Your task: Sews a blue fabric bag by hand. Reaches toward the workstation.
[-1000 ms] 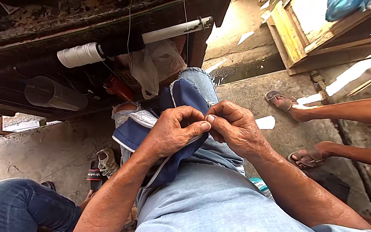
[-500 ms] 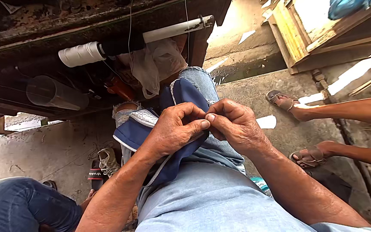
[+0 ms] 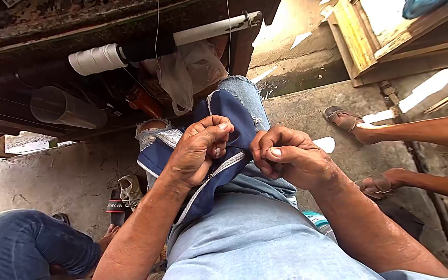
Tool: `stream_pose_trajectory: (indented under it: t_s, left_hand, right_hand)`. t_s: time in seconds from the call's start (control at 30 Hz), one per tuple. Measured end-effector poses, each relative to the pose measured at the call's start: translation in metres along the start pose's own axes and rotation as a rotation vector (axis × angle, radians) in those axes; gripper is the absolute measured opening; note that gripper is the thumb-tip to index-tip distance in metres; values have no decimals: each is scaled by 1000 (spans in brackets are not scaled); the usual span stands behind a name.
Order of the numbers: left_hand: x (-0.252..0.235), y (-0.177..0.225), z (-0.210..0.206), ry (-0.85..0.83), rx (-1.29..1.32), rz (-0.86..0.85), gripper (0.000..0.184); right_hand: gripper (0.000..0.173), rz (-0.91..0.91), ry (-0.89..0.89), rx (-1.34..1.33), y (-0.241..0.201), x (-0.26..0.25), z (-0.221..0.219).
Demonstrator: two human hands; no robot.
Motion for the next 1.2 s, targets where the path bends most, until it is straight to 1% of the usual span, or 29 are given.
stream_pose_trajectory:
  t_s: [0.07,0.13,0.17,0.27,0.37,0.43,0.5,0.57,0.63,0.7,0.77,0.83,0.93,1.0,1.07,1.2]
  left_hand:
    - [3,5,0,14,-38,-87,18]
    - [8,13,-4,14,-138,-203,16]
    - [11,17,-6,18,-208,-270,14]
    - [26,32,-21,-12,-482,-474,7]
    - [36,37,-43,-76,-699,-565,5]
    - [35,37,-53,-120,-797,-589,5]
    - [33,37,-56,-149,-850,-576,5]
    - [38,41,-50,-135,-892,-546,6]
    - [52,47,-35,-66,-962,-522,12]
    - [75,49,-9,39,-1011,-493,18]
    - [103,46,21,130,-1050,-440,24]
    - [131,40,48,184,-1089,-361,30]
    - [161,30,84,279,-1177,-217,30]
    - [173,26,104,342,-1200,-159,36]
    - [179,28,116,363,-1166,-148,39]
    - [184,39,125,367,-1039,-240,37]
  right_hand:
    - [19,-30,-61,-57,1,2,-2]
    - [23,-89,-102,-147,2,3,-5]
    - [25,-126,-91,-197,3,3,-8]
    - [30,-190,22,-279,8,-1,-12]
    - [30,-186,107,-159,10,-5,-13]
    - [22,-165,121,22,5,-7,-15]
    - [12,-145,98,183,-2,-8,-16]
    - [7,-139,76,267,-9,-7,-12]
    - [4,-83,22,347,-19,-6,-9]
    - [5,-20,7,398,-28,-6,-7]
    - [6,49,15,370,-34,-7,-3]
    - [6,94,24,295,-34,-9,0]
    - [7,116,32,179,-26,-16,2]
    - [8,104,69,130,-17,-21,3]
    - [9,90,98,88,-7,-24,6]
    - [10,39,151,131,15,-25,11]
Point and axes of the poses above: each hand's wrist, its own x-axis away from the middle knuckle, its own z-axis out of the back of the hand, y = z × x, the point moved 7 cm from there along -x, towards the middle knuckle, and after that the axes turned 9 degrees about x, right-handed, at the moved point
